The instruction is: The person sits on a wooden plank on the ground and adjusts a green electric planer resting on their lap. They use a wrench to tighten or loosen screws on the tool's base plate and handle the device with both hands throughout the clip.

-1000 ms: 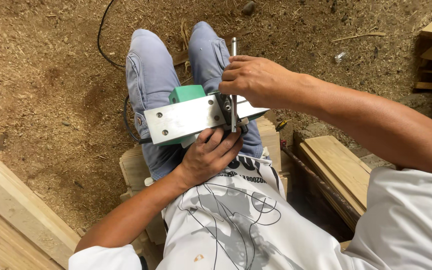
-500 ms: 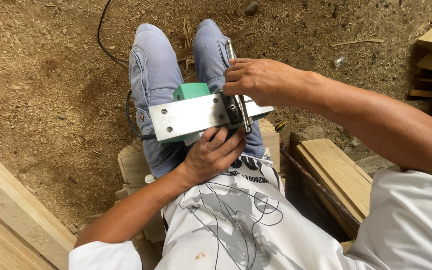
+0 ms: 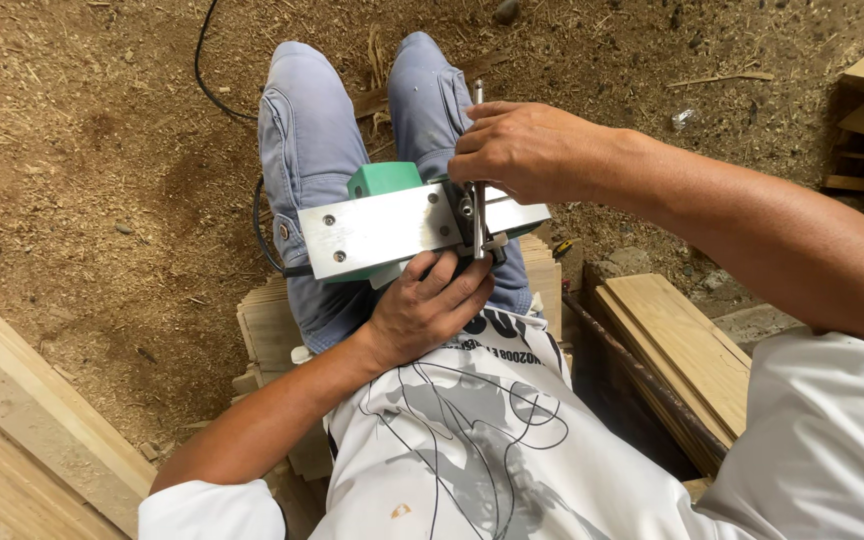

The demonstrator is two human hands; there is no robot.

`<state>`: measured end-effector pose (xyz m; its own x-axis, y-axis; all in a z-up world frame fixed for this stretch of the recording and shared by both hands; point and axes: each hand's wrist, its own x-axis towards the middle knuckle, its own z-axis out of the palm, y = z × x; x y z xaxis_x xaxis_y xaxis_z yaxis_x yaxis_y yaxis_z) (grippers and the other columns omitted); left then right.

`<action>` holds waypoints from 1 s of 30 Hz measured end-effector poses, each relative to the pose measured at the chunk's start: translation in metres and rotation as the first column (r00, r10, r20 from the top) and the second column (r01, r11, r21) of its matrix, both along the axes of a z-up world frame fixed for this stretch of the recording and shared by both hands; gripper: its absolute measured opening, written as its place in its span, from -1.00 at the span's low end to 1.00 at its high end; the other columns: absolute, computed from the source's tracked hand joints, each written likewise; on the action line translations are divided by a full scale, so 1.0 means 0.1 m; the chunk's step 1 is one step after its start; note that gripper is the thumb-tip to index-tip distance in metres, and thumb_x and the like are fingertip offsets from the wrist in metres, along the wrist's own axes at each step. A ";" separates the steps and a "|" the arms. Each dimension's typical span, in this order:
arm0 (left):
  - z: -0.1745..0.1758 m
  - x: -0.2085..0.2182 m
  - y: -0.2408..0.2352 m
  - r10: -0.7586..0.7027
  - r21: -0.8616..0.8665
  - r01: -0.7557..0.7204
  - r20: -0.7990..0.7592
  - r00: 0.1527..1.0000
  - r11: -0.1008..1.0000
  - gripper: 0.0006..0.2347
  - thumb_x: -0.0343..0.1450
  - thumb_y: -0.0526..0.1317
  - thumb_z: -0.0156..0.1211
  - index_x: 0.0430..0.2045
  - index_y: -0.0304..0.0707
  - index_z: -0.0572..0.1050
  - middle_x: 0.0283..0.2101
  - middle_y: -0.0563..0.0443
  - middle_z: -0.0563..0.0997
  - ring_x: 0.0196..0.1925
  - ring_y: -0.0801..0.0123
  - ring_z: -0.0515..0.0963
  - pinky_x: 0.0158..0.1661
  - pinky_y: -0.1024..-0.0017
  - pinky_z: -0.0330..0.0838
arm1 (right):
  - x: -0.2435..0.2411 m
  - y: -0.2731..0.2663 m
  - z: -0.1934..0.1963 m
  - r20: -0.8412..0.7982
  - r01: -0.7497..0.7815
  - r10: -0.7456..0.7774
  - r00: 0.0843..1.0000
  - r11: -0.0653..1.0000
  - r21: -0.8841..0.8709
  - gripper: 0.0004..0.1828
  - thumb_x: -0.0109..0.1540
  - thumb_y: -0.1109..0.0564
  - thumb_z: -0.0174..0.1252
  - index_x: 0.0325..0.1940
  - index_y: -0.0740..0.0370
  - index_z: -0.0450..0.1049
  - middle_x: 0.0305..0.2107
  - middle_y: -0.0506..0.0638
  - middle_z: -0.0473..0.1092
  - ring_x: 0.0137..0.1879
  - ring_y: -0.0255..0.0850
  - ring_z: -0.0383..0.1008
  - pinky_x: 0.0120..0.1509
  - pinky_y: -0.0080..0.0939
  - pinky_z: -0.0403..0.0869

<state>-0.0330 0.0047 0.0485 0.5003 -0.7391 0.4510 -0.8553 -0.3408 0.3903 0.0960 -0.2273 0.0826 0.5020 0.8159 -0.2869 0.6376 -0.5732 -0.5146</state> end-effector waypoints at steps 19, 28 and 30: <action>-0.02 0.01 0.00 0.015 -0.007 -0.015 0.012 1.000 1.000 -0.83 0.45 -0.21 0.16 -0.16 -0.14 0.64 0.22 0.00 0.51 0.21 0.21 0.42 0.20 0.30 0.29 | 0.05 0.07 0.20 -0.231 0.365 -0.369 0.900 0.929 -0.061 -0.82 0.33 0.16 0.18 -0.27 0.36 0.51 -0.42 0.17 0.51 -0.37 -0.04 0.57 -0.35 -0.02 0.54; -0.06 0.01 0.03 -0.017 -0.021 0.016 -0.026 1.000 1.000 -0.84 0.44 -0.23 0.16 -0.19 -0.16 0.64 0.24 -0.03 0.50 0.24 0.15 0.42 0.21 0.29 0.31 | -0.20 -0.11 0.42 0.042 -0.017 0.014 0.999 0.997 0.081 -0.76 0.23 0.27 0.10 -0.02 0.22 0.52 -0.08 0.17 0.55 0.16 0.02 0.54 0.50 0.09 0.27; -0.06 0.01 0.04 -0.015 -0.025 0.014 -0.035 0.999 1.000 -0.84 0.44 -0.22 0.16 -0.19 -0.16 0.64 0.24 -0.03 0.50 0.24 0.16 0.42 0.22 0.30 0.31 | -0.24 -0.10 0.42 -0.005 -0.011 0.012 1.000 0.998 0.058 -0.80 0.23 0.26 0.09 -0.07 0.23 0.51 -0.07 0.19 0.54 0.19 0.02 0.52 0.54 0.09 0.22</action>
<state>-0.0316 0.0084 0.0421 0.5059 -0.7353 0.4510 -0.8454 -0.3188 0.4286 0.0719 -0.2374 0.1243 0.4911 0.8370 -0.2414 0.6415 -0.5350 -0.5498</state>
